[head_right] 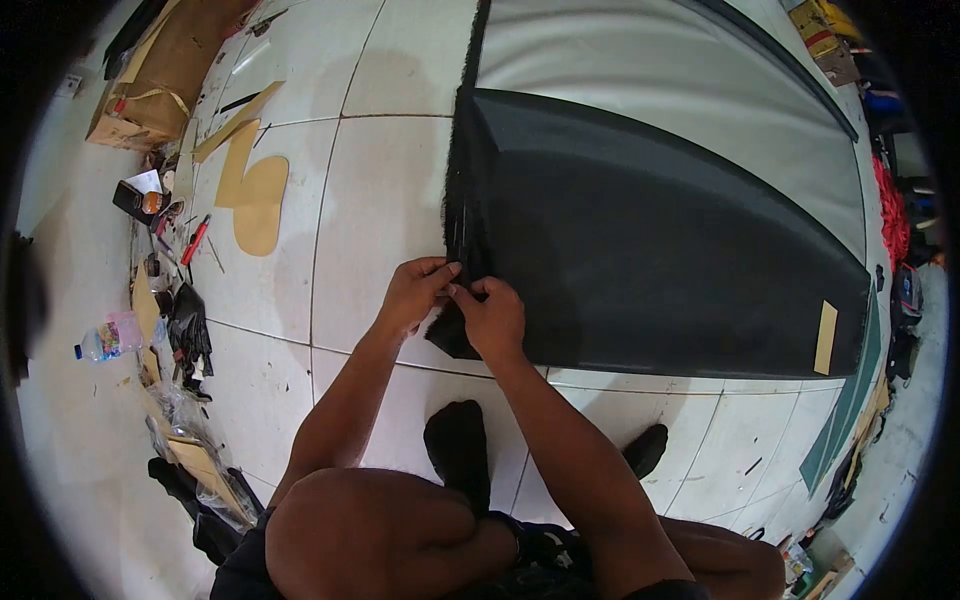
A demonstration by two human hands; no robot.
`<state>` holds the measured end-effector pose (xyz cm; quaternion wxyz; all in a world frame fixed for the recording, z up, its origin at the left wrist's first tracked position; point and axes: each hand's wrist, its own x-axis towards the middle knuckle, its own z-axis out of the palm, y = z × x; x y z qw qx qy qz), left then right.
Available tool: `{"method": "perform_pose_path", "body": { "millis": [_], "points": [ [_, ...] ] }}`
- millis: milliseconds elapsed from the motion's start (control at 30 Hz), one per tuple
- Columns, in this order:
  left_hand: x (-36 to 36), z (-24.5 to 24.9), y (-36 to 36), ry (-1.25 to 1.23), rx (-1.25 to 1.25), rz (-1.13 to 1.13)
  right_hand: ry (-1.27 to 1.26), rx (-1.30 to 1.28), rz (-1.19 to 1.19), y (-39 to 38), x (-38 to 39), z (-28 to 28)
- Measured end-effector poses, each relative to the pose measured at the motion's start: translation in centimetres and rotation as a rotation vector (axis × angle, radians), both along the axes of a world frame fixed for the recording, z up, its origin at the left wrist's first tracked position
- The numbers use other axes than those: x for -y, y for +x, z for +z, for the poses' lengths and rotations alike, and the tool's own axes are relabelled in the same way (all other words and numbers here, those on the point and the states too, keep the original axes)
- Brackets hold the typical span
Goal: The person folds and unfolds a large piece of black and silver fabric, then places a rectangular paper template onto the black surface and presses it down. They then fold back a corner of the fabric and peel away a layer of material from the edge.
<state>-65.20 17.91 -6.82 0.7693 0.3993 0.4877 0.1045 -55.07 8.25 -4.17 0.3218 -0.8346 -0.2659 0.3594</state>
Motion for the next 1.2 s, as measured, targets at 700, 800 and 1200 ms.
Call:
{"method": "perform_pose_path", "body": {
  "millis": [700,800,1200],
  "points": [
    [-0.4,0.2,-0.3,0.023,-0.045,-0.068,0.235,0.234,0.192,-0.2,1.3,-1.2],
    [-0.3,0.8,-0.1,0.004,-0.024,-0.049,0.095,0.254,0.179,-1.2,0.5,1.0],
    [-0.2,-0.2,-0.2,0.055,-0.081,-0.041,0.033,-0.026,0.011,0.2,0.5,-0.7]
  ]
}}
